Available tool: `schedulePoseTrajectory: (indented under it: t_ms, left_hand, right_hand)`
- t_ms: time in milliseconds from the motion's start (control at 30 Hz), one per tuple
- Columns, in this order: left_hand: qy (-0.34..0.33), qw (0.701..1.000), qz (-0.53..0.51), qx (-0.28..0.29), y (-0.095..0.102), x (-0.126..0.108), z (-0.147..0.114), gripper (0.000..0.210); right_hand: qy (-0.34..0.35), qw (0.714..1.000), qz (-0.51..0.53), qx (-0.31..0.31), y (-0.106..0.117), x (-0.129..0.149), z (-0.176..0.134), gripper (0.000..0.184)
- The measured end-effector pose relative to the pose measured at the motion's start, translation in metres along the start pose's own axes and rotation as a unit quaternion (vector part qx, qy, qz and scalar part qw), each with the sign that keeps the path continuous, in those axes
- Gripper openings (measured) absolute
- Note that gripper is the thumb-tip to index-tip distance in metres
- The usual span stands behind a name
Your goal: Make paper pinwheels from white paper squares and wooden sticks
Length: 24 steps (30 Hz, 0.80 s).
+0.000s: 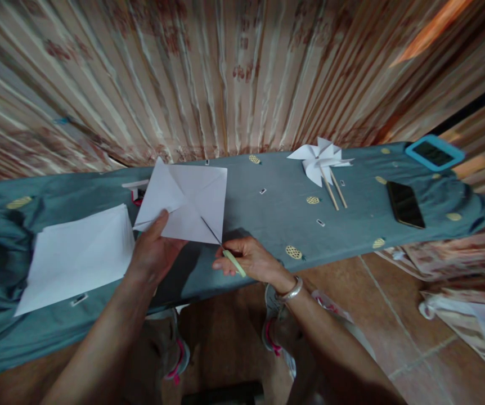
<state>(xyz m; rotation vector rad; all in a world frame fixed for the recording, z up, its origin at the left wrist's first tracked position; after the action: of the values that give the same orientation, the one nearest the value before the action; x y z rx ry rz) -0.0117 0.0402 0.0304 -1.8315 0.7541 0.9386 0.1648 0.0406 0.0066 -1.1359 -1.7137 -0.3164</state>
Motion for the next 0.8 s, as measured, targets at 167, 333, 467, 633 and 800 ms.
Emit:
schedulePoseTrajectory:
  t_ms: [167,333,467,633,800]
  left_hand:
    - [0.012,1.000,0.000,0.004,-0.0015,0.0032,-0.0014,0.021]
    - [0.010,1.000,-0.001,0.010,-0.0018,0.0051,-0.0011,0.023]
    - [0.006,1.000,0.001,0.010,-0.0019,0.0034,-0.0014,0.021]
    - [0.012,1.000,0.010,0.009,-0.0022,0.0032,-0.0021,0.020]
    - [0.014,0.999,0.042,0.019,-0.0013,0.0028,-0.0027,0.024]
  right_hand:
    - [0.008,1.000,-0.006,0.008,0.0005,-0.0003,-0.0008,0.054]
    - [0.018,1.000,-0.020,0.008,-0.0006,0.0037,-0.0023,0.056]
    - [0.023,1.000,-0.016,-0.006,-0.0016,0.0064,-0.0030,0.054]
    - [0.020,0.999,-0.023,-0.012,-0.0015,0.0078,-0.0023,0.059]
    - [0.018,0.999,-0.035,-0.014,0.0009,0.0047,-0.0007,0.069]
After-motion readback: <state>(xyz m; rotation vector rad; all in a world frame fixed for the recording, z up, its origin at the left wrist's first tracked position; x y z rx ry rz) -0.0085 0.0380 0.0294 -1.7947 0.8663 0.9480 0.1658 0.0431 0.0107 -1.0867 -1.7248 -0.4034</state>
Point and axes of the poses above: each hand's wrist, its own z-axis towards the middle knuckle, its own y-axis out of the back of the hand, x = y × z, the point moved 3 cm from there along z, towards the middle knuckle, and after that the axes turned 12 degrees about z, right-handed, at the moved point
